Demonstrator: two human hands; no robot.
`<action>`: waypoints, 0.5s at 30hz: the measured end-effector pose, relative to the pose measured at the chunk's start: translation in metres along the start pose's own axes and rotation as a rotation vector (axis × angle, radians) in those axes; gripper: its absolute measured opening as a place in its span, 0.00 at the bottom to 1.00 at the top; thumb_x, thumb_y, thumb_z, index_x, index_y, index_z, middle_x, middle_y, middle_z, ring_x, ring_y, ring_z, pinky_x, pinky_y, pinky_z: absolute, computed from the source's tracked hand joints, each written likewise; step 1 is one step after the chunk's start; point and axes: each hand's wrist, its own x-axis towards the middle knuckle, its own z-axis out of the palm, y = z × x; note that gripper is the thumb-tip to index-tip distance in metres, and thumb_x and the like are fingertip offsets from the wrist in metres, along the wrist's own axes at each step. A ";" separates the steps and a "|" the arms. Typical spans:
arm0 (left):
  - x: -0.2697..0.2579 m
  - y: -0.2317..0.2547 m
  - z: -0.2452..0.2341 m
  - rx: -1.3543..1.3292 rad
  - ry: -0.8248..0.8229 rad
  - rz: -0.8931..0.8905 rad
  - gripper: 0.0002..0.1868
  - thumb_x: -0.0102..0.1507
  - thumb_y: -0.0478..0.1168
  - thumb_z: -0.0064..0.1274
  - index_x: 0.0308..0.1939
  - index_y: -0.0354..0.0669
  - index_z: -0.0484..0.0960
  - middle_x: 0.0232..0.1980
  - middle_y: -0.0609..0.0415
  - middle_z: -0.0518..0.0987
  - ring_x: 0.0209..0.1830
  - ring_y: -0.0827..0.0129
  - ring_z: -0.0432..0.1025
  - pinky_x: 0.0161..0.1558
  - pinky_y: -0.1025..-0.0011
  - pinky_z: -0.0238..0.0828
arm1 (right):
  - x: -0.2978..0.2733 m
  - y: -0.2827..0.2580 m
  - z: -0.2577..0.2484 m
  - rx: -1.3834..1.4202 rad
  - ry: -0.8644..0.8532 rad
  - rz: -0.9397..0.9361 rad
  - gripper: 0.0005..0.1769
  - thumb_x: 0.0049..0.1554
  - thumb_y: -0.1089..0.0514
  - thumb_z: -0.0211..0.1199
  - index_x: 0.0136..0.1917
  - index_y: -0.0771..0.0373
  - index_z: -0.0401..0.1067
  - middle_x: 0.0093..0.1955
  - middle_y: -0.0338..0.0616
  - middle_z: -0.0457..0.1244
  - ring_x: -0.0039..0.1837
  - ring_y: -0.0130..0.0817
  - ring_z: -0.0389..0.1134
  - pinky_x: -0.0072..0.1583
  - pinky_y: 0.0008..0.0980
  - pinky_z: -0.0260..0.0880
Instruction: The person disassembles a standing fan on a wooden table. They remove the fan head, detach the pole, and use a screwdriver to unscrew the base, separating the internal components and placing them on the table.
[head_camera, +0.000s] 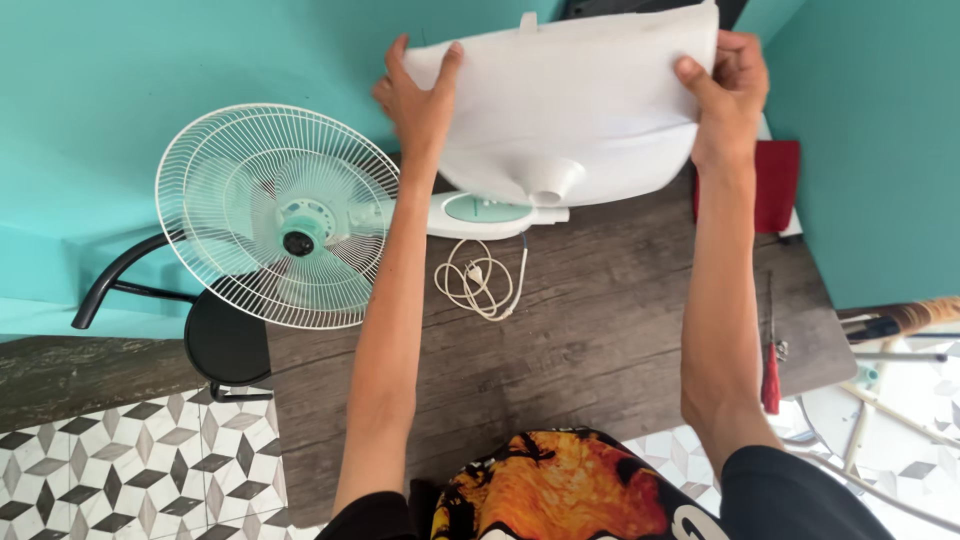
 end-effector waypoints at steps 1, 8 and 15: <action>-0.004 0.001 0.004 -0.089 -0.030 -0.003 0.57 0.62 0.67 0.65 0.79 0.39 0.50 0.71 0.22 0.48 0.74 0.31 0.47 0.69 0.35 0.57 | -0.010 -0.019 -0.002 -0.049 0.011 -0.037 0.21 0.62 0.58 0.81 0.58 0.63 0.70 0.51 0.37 0.65 0.52 0.26 0.65 0.57 0.26 0.70; -0.033 -0.016 0.063 -0.492 -0.499 -0.748 0.55 0.56 0.59 0.63 0.75 0.30 0.53 0.68 0.28 0.61 0.61 0.28 0.68 0.43 0.32 0.82 | -0.124 -0.089 0.017 -0.836 0.059 -0.423 0.30 0.48 0.53 0.88 0.51 0.64 0.70 0.51 0.44 0.60 0.55 0.38 0.60 0.53 0.41 0.59; -0.074 -0.048 0.077 -0.443 -0.410 -0.526 0.42 0.52 0.41 0.59 0.68 0.39 0.57 0.55 0.39 0.74 0.49 0.47 0.76 0.35 0.46 0.81 | -0.226 -0.075 -0.002 -0.743 -0.109 -0.235 0.15 0.49 0.52 0.77 0.47 0.57 0.78 0.50 0.40 0.63 0.58 0.42 0.63 0.61 0.46 0.62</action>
